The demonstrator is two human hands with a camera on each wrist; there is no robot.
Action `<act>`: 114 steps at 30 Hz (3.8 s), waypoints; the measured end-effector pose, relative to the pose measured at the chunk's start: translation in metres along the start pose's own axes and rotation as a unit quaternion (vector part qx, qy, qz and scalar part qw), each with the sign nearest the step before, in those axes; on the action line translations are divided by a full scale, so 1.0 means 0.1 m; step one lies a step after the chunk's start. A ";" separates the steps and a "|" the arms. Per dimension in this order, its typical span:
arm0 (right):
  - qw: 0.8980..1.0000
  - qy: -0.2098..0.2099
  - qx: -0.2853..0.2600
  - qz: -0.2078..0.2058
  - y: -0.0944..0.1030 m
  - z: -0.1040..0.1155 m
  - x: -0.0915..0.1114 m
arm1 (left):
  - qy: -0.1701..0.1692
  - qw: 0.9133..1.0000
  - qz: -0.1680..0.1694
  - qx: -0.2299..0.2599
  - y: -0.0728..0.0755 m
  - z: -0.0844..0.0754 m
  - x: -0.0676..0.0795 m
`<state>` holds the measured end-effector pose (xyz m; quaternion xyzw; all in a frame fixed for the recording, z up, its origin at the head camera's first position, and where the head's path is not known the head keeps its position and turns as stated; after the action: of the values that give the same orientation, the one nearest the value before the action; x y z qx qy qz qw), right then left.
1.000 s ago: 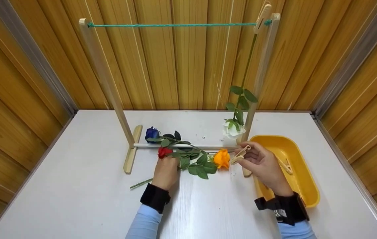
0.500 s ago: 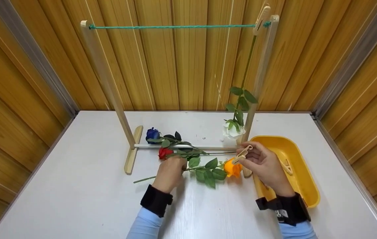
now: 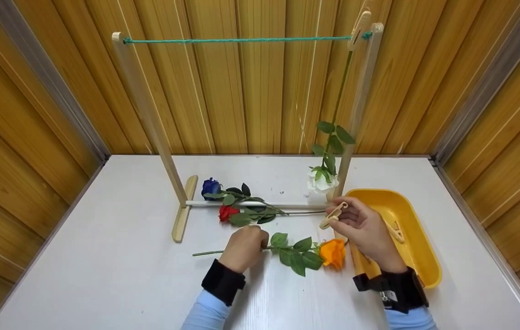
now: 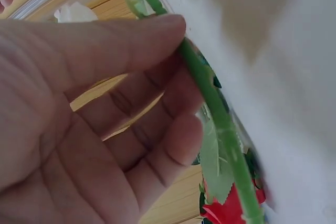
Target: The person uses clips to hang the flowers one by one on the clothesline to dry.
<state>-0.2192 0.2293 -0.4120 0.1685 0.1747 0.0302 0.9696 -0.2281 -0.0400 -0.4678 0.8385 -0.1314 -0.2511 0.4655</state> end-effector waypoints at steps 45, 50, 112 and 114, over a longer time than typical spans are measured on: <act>0.998 0.031 0.054 0.018 -0.05 0.01 0.00 | 0.069 0.995 -0.023 -0.076 0.08 0.13 0.12; 0.998 0.035 0.055 0.019 -0.06 0.01 0.00 | 0.067 0.992 -0.030 -0.100 0.07 0.12 0.12; 0.999 0.013 0.053 0.007 0.08 0.31 -0.21 | -0.028 0.944 -0.282 0.168 0.86 -0.51 -0.58; 0.998 0.016 0.060 0.009 0.10 0.35 -0.24 | -0.043 0.947 -0.274 0.163 0.90 -0.54 -0.64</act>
<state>-0.2290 0.2250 -0.3696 0.2270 0.1898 0.0314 0.9547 -0.2509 -0.0200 -0.3489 0.8949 0.0446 -0.3802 0.2294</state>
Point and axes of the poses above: each hand's wrist, its own x-axis away from the middle knuckle, its own y-axis out of the back of the hand, z = x × y, the point moved 3 cm from there along -x, towards the middle knuckle, and after that the axes turned 9 degrees about x, right-handed, at the moved point
